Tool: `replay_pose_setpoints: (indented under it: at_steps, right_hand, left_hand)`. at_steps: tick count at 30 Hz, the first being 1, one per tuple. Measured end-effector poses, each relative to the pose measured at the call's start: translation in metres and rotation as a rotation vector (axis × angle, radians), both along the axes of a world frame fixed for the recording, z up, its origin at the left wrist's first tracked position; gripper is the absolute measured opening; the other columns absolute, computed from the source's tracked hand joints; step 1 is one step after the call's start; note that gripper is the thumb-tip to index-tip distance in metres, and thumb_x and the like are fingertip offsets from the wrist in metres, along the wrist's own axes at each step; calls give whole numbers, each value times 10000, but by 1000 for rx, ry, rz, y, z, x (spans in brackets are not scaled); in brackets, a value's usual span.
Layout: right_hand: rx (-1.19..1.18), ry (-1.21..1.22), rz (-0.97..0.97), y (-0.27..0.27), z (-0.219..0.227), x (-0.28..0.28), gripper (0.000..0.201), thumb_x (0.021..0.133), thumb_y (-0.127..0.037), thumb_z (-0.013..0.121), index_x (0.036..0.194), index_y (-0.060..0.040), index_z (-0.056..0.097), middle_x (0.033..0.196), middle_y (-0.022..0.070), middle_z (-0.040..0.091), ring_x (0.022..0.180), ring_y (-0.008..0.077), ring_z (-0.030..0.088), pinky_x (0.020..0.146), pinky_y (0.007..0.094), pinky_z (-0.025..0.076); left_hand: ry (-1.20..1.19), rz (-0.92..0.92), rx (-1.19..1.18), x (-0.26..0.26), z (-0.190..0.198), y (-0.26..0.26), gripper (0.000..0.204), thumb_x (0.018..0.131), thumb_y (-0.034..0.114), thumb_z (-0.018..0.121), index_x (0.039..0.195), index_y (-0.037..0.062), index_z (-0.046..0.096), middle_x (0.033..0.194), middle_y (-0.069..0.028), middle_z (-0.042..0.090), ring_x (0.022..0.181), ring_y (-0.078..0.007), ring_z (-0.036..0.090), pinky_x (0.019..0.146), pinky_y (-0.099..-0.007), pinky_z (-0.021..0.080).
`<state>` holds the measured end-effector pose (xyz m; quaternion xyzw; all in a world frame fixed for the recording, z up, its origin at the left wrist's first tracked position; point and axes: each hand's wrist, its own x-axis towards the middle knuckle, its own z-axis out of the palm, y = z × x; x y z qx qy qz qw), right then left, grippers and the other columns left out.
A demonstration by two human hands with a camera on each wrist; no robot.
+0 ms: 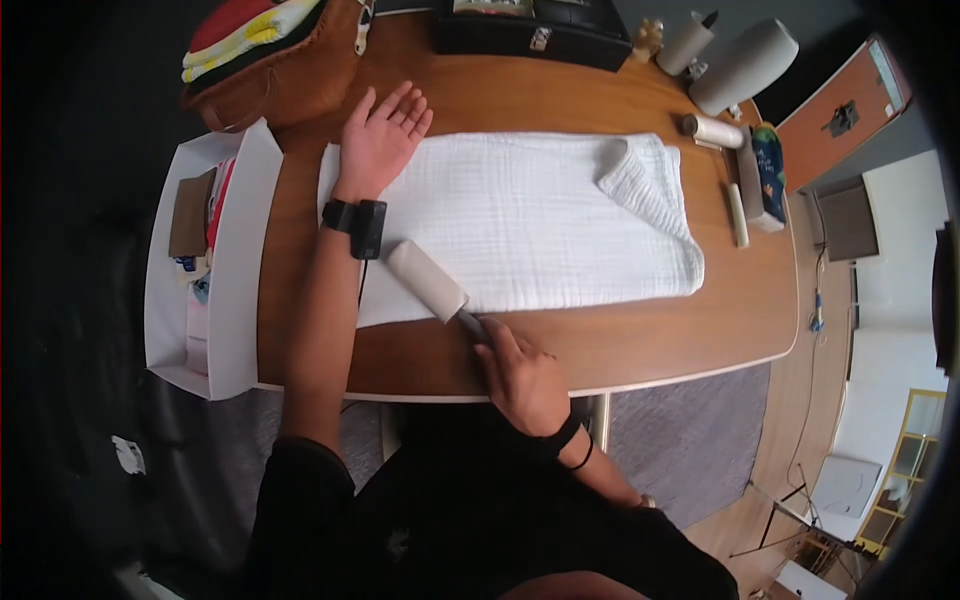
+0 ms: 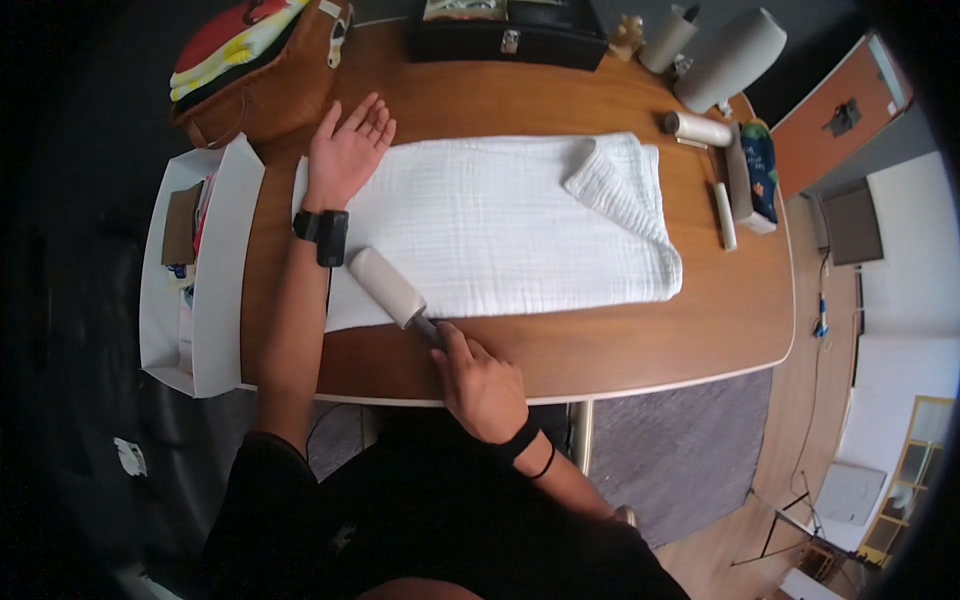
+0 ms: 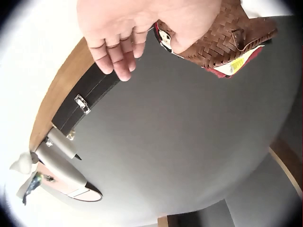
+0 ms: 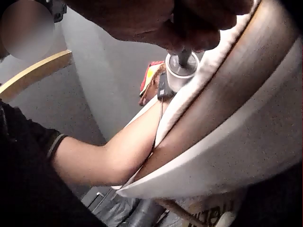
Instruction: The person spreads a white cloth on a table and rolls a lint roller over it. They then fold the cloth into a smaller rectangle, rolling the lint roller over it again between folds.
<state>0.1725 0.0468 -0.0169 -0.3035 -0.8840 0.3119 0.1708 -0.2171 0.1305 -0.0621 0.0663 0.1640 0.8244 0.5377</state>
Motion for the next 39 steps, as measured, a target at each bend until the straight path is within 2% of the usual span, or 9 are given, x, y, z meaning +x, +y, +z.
replay_pose_setpoints:
  at_steps: [5,6,11,15,17,23,31,33,39]
  right_hand:
    - [-39,-230,-242,50,1,46,284,1093,-259,658,1257,-40,733,813,249,722,657,430,694,556,513,505]
    - [305,-106,-294,65,-16,71,269,1101,-262,652,1221,-38,742,814,249,716,648,429,677,543,504,482]
    - [264,-197,-791,167,-3,156,376,1144,-307,542,1202,37,683,995,333,716,923,546,674,762,568,525]
    - [158,-167,-848,161,20,160,375,1156,-310,533,1255,25,671,960,310,713,813,484,660,753,513,533]
    - [273,76,-669,127,18,124,307,1153,-210,549,1322,17,666,928,286,709,787,423,678,731,489,534]
    - [3,-61,-66,88,23,58,302,1044,-258,727,1249,-37,750,948,264,762,833,458,743,744,494,587]
    - [482,-272,-731,215,16,98,327,1120,-317,609,1261,-43,717,929,276,750,818,495,719,679,533,567]
    - [718,-77,-688,222,-6,113,342,1123,-319,608,1282,-29,698,936,276,754,818,492,724,681,541,567]
    - [121,-38,-144,110,26,70,301,1084,-232,684,1245,18,733,1002,276,762,895,421,763,799,439,585]
  left_hand:
    - [83,-18,-9,-6,-9,3,496,1159,376,520,1447,-24,570,1341,-137,638,1280,-268,611,1225,-446,461]
    - [73,-16,-6,-5,-10,4,496,1159,376,520,1447,-24,570,1341,-137,638,1280,-268,611,1225,-446,461]
    - [131,-1,-51,2,-3,4,482,1173,327,497,1492,-31,548,1333,-124,641,1254,-240,613,1219,-430,459]
    - [165,-30,-8,-2,-6,7,487,1175,332,494,1497,-29,551,1332,-120,645,1247,-236,618,1216,-423,458]
    - [153,-20,-59,-2,-9,7,486,1176,330,495,1503,-25,552,1321,-116,648,1249,-230,613,1215,-416,453]
    - [171,-31,-76,0,-7,7,484,1176,332,502,1509,-17,549,1292,-101,647,1222,-217,613,1205,-401,459]
    - [167,-34,-89,1,-5,6,477,1169,339,524,1490,-13,557,1281,-93,647,1219,-201,612,1183,-387,478]
    - [158,-33,-78,0,-2,7,476,1168,341,524,1487,-11,560,1279,-91,647,1218,-200,613,1183,-387,478]
    - [169,-39,-80,5,-3,5,472,1168,345,521,1477,-10,566,1285,-91,646,1221,-199,611,1182,-386,478]
